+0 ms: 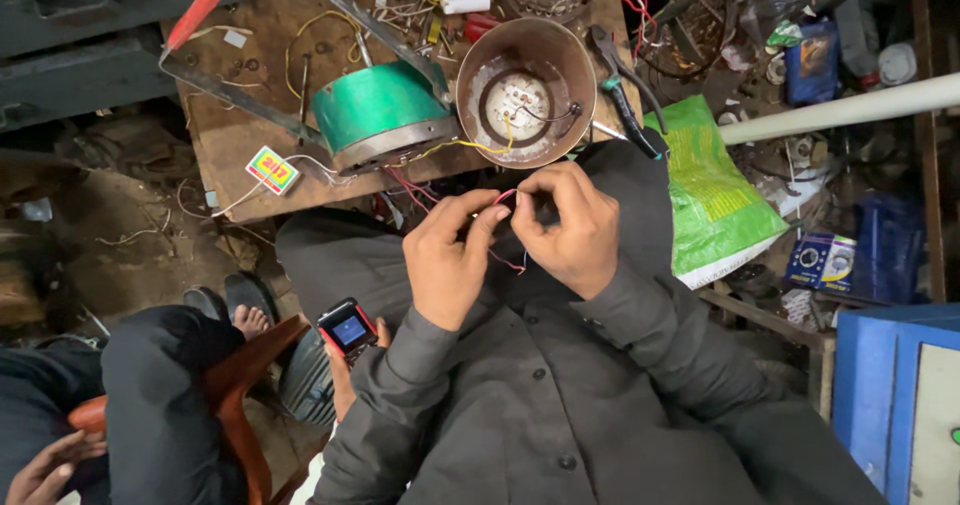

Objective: The person sits on the floor in a workshop and repairs an electrical motor. They strip the ends of red and yellow wires, insert them into the motor's internal winding, and secure the connections using a screwdriver. The person also handles a small white cylindrical component during the process.

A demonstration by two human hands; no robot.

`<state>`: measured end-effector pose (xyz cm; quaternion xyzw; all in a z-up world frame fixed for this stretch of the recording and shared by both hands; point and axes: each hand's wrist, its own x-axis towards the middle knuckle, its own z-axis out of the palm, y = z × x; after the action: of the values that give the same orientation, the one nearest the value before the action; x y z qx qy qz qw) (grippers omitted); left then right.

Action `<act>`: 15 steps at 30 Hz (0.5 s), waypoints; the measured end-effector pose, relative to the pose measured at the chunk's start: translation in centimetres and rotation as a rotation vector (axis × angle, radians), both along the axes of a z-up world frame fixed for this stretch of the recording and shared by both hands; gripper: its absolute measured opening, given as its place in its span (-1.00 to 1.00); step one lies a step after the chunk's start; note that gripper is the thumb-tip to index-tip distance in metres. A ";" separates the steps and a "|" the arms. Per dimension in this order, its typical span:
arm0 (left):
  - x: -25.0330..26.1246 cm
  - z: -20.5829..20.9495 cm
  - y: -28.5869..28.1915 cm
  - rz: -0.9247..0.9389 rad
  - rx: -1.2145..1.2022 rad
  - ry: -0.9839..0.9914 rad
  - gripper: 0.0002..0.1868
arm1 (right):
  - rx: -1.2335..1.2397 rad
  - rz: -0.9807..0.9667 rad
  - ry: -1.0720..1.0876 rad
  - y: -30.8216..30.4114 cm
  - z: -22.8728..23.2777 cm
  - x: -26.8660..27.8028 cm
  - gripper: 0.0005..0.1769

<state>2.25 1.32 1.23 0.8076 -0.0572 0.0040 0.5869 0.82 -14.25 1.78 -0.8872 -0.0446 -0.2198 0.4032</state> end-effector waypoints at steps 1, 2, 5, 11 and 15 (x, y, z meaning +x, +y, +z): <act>0.0 0.1 0.0 0.011 -0.039 0.023 -0.88 | -0.005 -0.004 0.005 -0.1 0.1 0.1 -0.78; 0.0 0.1 0.0 0.024 -0.078 0.048 -0.89 | -0.044 0.009 -0.009 -0.4 0.3 0.1 -0.75; 0.1 0.5 0.4 0.074 -0.148 0.099 -0.88 | -0.213 0.051 -0.051 -2.2 0.8 1.1 -0.68; -0.1 1.1 1.7 0.113 -0.149 -0.013 -0.86 | -0.515 0.091 -0.098 -3.7 -1.3 2.1 -0.72; -0.7 1.8 2.6 0.121 -0.142 -0.097 -0.85 | -0.553 0.104 -0.200 -3.0 -1.0 1.6 -0.73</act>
<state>1.54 3.89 3.02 0.7649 -0.0364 0.0827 0.6378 2.39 -17.28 0.79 -0.9337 -0.1878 -0.2648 0.1507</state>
